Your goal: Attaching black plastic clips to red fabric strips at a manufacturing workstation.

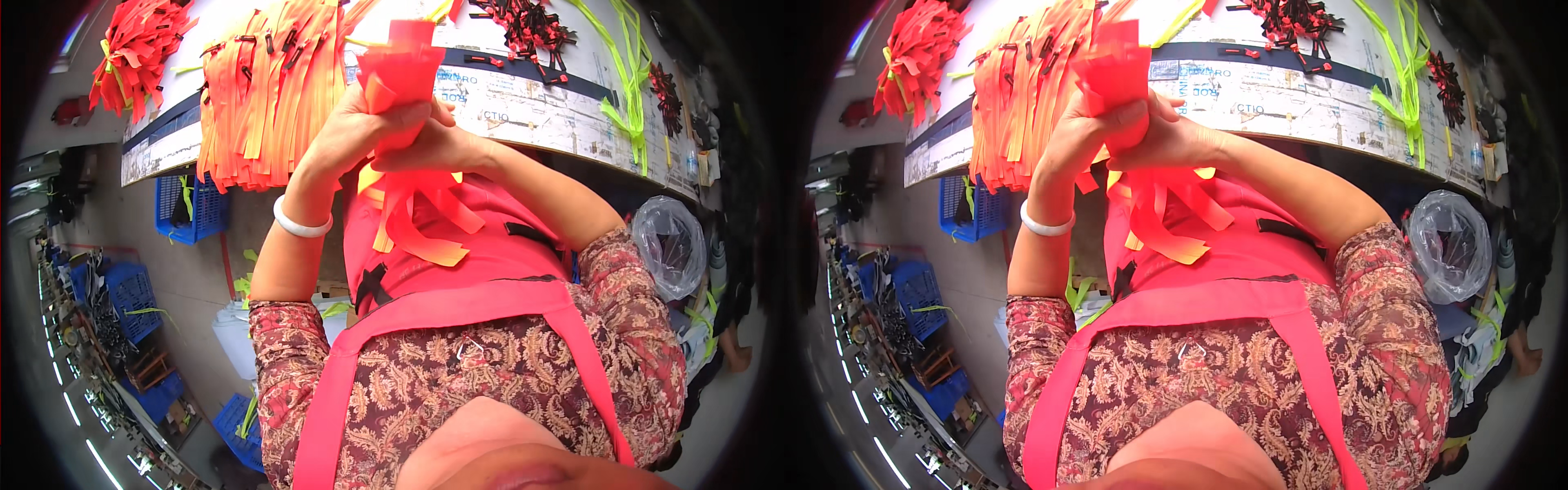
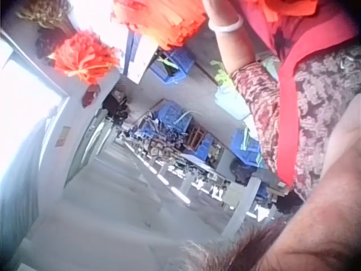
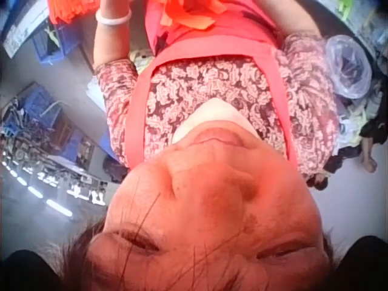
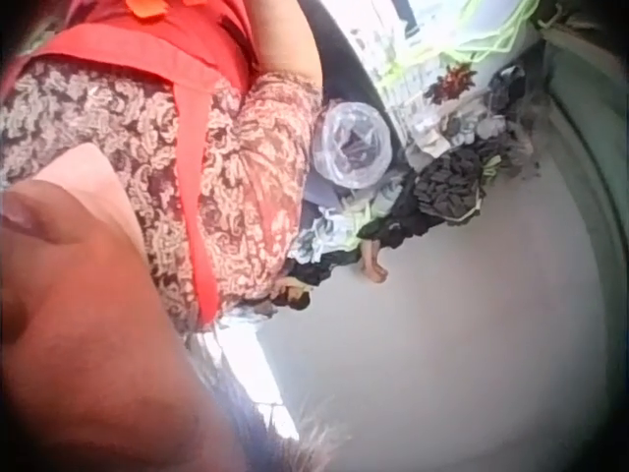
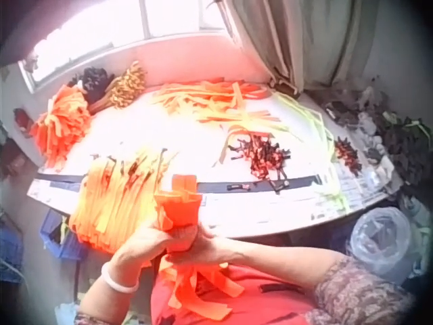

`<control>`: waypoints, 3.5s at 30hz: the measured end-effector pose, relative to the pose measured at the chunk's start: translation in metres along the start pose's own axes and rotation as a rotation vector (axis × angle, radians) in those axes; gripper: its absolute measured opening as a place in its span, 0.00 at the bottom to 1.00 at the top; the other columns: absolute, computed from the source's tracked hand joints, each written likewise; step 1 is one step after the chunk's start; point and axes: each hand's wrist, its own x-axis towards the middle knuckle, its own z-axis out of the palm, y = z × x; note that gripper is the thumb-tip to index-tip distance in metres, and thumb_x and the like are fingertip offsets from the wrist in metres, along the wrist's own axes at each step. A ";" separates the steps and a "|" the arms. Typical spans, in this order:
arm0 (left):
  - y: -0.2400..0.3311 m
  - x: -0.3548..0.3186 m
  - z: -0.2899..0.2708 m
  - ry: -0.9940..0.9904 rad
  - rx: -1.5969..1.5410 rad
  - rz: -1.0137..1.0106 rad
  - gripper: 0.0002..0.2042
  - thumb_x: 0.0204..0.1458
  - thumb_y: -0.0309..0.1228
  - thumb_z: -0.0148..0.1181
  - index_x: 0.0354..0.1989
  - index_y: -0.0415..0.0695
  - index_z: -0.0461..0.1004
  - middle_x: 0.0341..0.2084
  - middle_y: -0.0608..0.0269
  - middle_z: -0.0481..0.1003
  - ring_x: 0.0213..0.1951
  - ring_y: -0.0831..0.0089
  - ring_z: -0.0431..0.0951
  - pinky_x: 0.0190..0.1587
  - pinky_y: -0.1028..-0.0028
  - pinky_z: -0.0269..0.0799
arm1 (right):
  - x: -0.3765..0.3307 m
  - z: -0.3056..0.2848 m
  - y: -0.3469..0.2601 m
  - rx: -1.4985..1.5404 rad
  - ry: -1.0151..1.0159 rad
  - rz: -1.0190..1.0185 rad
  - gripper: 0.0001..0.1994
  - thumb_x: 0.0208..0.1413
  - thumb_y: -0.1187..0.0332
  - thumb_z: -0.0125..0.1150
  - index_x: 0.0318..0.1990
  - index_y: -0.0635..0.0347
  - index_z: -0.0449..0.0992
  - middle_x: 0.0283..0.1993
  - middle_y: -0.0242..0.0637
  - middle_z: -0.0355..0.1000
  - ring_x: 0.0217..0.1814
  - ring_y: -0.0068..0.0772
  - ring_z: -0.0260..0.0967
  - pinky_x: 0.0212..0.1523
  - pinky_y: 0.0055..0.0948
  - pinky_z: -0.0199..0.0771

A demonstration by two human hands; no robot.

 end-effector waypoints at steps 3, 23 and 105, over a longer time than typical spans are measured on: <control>-0.016 -0.005 -0.008 0.102 -0.165 -0.024 0.06 0.57 0.29 0.57 0.35 0.40 0.73 0.25 0.64 0.74 0.30 0.73 0.76 0.38 0.73 0.73 | -0.003 0.012 0.025 -0.006 -0.068 0.181 0.12 0.49 0.69 0.65 0.40 0.63 0.74 0.34 0.31 0.72 0.38 0.22 0.68 0.40 0.27 0.71; -0.018 0.010 0.003 0.098 -0.133 -0.228 0.07 0.51 0.29 0.65 0.32 0.40 0.74 0.20 0.67 0.73 0.22 0.77 0.74 0.27 0.77 0.69 | 0.039 -0.088 -0.067 -0.125 0.173 0.007 0.12 0.60 0.64 0.59 0.41 0.65 0.79 0.31 0.28 0.73 0.33 0.13 0.66 0.35 0.17 0.68; -0.206 -0.068 -0.015 0.463 -0.047 -0.208 0.02 0.55 0.24 0.60 0.35 0.39 0.75 0.21 0.72 0.72 0.22 0.86 0.68 0.24 0.82 0.62 | -0.066 -0.025 0.144 0.789 0.238 0.474 0.16 0.64 0.72 0.48 0.55 0.72 0.68 0.47 0.44 0.71 0.41 0.22 0.69 0.45 0.19 0.71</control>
